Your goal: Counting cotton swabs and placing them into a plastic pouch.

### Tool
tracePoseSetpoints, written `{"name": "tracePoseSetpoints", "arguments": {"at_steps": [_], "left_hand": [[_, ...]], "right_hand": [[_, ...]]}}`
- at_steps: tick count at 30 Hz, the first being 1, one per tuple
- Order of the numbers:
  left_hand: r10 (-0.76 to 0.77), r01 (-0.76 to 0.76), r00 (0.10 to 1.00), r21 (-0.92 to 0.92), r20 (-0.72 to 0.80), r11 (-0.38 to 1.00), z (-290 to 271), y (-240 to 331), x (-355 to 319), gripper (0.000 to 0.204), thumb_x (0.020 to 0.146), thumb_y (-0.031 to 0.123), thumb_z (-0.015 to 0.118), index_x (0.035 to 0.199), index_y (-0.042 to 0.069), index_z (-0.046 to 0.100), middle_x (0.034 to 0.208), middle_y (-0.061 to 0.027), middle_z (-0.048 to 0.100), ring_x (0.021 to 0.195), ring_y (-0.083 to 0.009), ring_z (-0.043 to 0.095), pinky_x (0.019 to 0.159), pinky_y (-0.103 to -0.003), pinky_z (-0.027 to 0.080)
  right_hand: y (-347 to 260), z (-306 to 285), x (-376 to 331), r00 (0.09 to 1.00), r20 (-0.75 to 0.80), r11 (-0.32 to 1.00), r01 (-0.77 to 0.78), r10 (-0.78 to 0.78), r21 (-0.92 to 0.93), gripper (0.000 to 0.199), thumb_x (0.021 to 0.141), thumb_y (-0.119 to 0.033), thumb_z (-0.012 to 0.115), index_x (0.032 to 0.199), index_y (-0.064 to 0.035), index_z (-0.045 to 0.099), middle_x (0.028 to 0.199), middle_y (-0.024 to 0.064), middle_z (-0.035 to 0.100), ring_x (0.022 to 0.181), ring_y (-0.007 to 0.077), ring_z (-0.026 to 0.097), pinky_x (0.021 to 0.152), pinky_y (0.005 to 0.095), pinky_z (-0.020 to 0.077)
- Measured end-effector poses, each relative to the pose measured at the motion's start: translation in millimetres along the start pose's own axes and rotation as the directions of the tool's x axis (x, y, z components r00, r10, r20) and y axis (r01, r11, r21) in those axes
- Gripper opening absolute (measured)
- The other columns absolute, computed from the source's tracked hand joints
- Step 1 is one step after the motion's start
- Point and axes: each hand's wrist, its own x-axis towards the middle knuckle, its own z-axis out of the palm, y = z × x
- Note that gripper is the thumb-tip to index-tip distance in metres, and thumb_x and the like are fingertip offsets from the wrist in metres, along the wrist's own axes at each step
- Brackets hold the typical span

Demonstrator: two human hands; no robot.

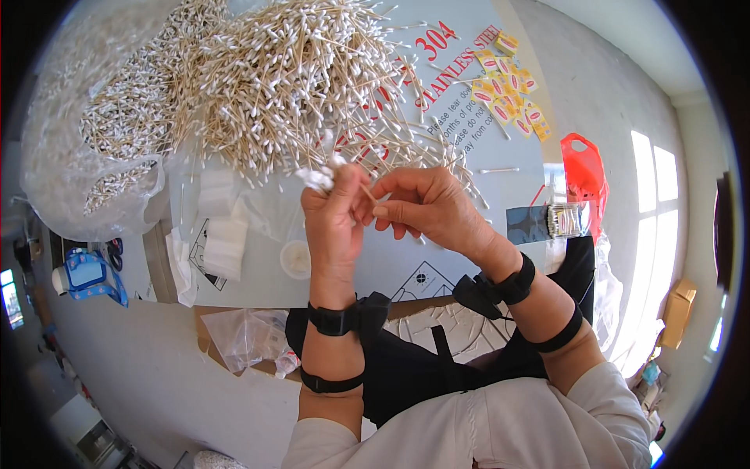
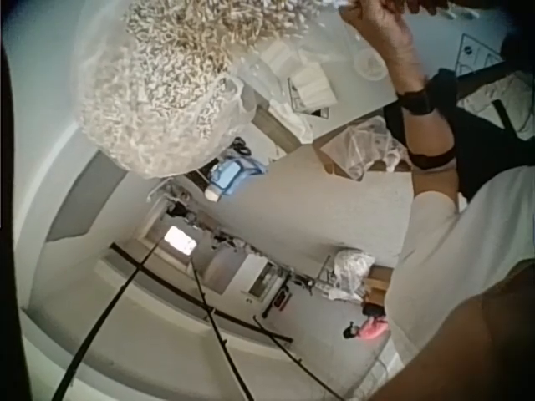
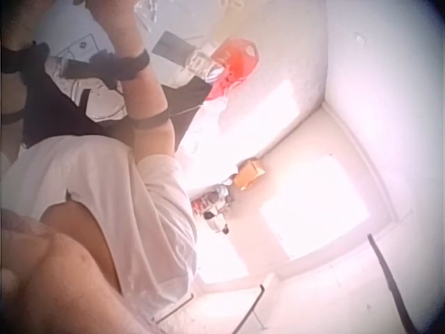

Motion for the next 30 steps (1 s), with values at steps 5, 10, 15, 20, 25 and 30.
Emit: {"name": "tracePoseSetpoints", "arguments": {"at_steps": [5, 10, 15, 20, 25, 30], "left_hand": [[0.274, -0.304, 0.923, -0.076, -0.271, 0.950, 8.7, 4.3, 6.1, 0.019, 0.097, 0.019, 0.059, 0.089, 0.003, 0.060, 0.073, -0.0055, 0.058, 0.058, -0.0168, 0.053, 0.054, -0.034, 0.045], [0.168, -0.250, 0.938, -0.257, -0.303, 0.933, -2.3, -0.4, 8.4, 0.017, 0.097, 0.020, 0.059, 0.089, 0.005, 0.060, 0.064, -0.0001, 0.046, 0.054, -0.0125, 0.044, 0.050, -0.030, 0.042], [0.059, -0.137, 0.965, -0.300, -0.255, 0.944, -5.8, -3.8, 8.0, 0.017, 0.097, 0.020, 0.060, 0.085, 0.008, 0.056, 0.061, 0.0040, 0.041, 0.052, -0.0077, 0.038, 0.045, -0.025, 0.034], [0.054, -0.140, 0.951, -0.269, -0.305, 0.953, 1.5, -0.9, 8.2, 0.022, 0.098, 0.015, 0.055, 0.078, 0.009, 0.049, 0.062, 0.0033, 0.038, 0.051, -0.0079, 0.036, 0.043, -0.024, 0.032], [0.090, -0.204, 0.927, -0.291, -0.363, 0.935, -4.6, -2.1, 8.4, 0.014, 0.095, 0.014, 0.062, 0.083, 0.009, 0.056, 0.059, 0.0044, 0.039, 0.049, -0.0077, 0.036, 0.043, -0.025, 0.031], [0.094, -0.207, 0.927, -0.284, -0.364, 0.936, -5.2, -3.5, 8.3, 0.013, 0.095, 0.014, 0.061, 0.084, 0.010, 0.056, 0.059, 0.0045, 0.039, 0.049, -0.0074, 0.035, 0.043, -0.025, 0.031]], "right_hand": [[23.4, -40.4, 25.1, 0.921, -0.308, 0.911, 0.101, -0.237, -0.401, 0.009, 0.088, -0.006, 0.066, 0.085, 0.0021, 0.068, 0.071, 0.0019, 0.065, 0.063, 0.0044, 0.055, 0.057, 0.0218, 0.0439], [14.2, -46.4, 46.9, 0.869, -0.332, 0.819, 0.131, -0.366, -0.559, 0.010, 0.083, -0.007, 0.068, 0.085, 0.0029, 0.067, 0.069, 0.0015, 0.064, 0.064, 0.0051, 0.054, 0.058, 0.0236, 0.0445], [7.6, -30.1, 74.3, 0.844, -0.272, 0.690, 0.151, -0.463, -0.707, 0.014, 0.081, -0.011, 0.069, 0.084, 0.0020, 0.066, 0.067, 0.0082, 0.064, 0.057, 0.0140, 0.056, 0.056, 0.0290, 0.0458], [10.9, -29.8, 88.1, 0.816, -0.191, 0.593, 0.216, -0.546, -0.775, 0.014, 0.078, -0.014, 0.068, 0.080, 0.0003, 0.065, 0.064, 0.0142, 0.061, 0.055, 0.0266, 0.058, 0.056, 0.0354, 0.0460], [7.0, -25.7, 62.3, 0.924, -0.114, 0.537, 0.109, -0.366, -0.837, 0.011, 0.075, -0.010, 0.064, 0.074, 0.0004, 0.065, 0.060, 0.0148, 0.058, 0.054, 0.0294, 0.057, 0.055, 0.0369, 0.0456], [16.3, -32.6, 42.8, 0.959, -0.099, 0.598, 0.082, -0.265, -0.797, 0.011, 0.076, -0.009, 0.065, 0.075, 0.0021, 0.064, 0.060, 0.0146, 0.058, 0.053, 0.0257, 0.056, 0.055, 0.0345, 0.0458]]}}
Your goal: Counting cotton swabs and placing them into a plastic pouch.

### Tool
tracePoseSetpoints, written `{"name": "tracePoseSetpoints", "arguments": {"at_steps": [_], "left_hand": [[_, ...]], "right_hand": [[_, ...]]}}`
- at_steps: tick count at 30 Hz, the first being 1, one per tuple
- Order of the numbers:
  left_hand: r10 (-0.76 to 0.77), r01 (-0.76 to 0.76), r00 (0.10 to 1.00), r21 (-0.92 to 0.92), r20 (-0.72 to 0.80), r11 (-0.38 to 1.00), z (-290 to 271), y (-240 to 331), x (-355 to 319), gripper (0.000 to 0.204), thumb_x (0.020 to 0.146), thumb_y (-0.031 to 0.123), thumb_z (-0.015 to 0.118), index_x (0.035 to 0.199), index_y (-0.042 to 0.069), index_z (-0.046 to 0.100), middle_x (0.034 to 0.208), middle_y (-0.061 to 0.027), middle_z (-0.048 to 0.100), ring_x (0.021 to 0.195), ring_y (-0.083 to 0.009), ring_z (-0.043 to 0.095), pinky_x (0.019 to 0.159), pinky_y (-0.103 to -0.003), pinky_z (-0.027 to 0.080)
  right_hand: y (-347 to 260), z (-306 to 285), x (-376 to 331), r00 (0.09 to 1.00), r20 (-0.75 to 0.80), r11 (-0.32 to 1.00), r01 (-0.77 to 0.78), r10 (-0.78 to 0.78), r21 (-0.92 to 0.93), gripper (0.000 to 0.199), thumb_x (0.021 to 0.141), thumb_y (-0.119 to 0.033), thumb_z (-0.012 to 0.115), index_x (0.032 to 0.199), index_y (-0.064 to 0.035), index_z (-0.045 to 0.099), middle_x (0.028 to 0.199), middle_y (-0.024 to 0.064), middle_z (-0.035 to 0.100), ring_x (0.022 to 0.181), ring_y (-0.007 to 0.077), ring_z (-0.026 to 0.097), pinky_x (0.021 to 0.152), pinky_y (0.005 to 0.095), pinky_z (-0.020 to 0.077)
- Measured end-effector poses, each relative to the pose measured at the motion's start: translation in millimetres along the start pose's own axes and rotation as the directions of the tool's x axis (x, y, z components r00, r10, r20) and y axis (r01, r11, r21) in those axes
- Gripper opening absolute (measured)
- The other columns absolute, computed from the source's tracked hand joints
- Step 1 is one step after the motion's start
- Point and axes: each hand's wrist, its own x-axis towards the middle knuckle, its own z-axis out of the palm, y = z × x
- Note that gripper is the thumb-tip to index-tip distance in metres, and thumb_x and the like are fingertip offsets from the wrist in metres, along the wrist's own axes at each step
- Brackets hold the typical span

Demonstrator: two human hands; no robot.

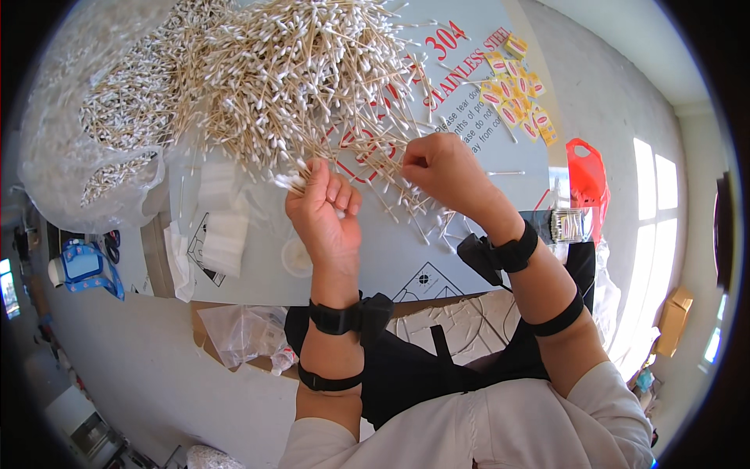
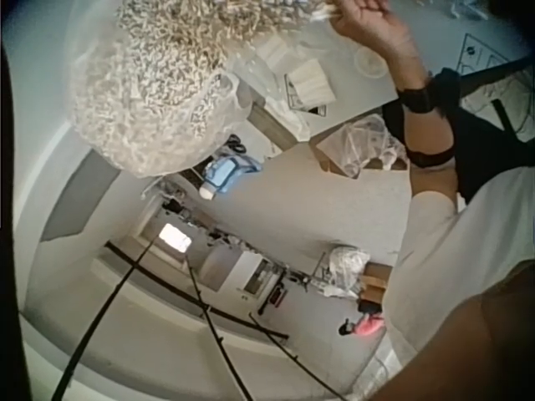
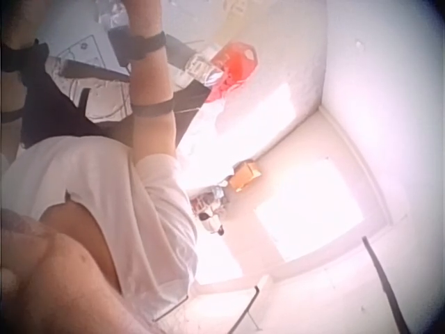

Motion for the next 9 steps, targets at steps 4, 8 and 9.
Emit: {"name": "tracePoseSetpoints", "arguments": {"at_steps": [4, 8, 9], "left_hand": [[0.006, -0.006, 1.000, 0.013, 0.003, 1.000, 1.8, 0.8, -1.5, 0.013, 0.095, 0.015, 0.062, 0.084, 0.010, 0.056, 0.059, 0.0046, 0.039, 0.049, -0.0073, 0.035, 0.043, -0.025, 0.031], [0.022, -0.021, 1.000, 0.024, -0.011, 0.999, 0.8, 2.2, -0.8, 0.013, 0.093, 0.015, 0.064, 0.085, 0.010, 0.056, 0.060, 0.0046, 0.039, 0.049, -0.0076, 0.036, 0.043, -0.026, 0.031], [0.013, -0.013, 1.000, 0.029, -0.004, 0.999, -0.2, 2.0, -0.5, 0.013, 0.092, 0.016, 0.065, 0.086, 0.010, 0.056, 0.060, 0.0046, 0.039, 0.049, -0.0077, 0.036, 0.043, -0.026, 0.032]], "right_hand": [[8.8, -6.4, 13.1, 0.976, -0.213, 0.988, -0.022, 0.055, 0.154, 0.009, 0.078, -0.006, 0.065, 0.079, 0.0031, 0.065, 0.059, 0.0093, 0.058, 0.054, 0.0140, 0.053, 0.056, 0.0296, 0.0453], [16.2, -12.4, 22.9, 0.980, -0.195, 0.989, -0.004, 0.032, 0.145, 0.009, 0.078, -0.005, 0.065, 0.082, 0.0033, 0.066, 0.063, 0.0058, 0.060, 0.058, 0.0093, 0.052, 0.057, 0.0266, 0.0447], [15.8, -11.7, 23.8, 0.986, -0.165, 0.992, 0.000, 0.021, 0.125, 0.010, 0.078, -0.005, 0.065, 0.082, 0.0037, 0.066, 0.066, 0.0053, 0.062, 0.060, 0.0092, 0.053, 0.058, 0.0257, 0.0446]]}}
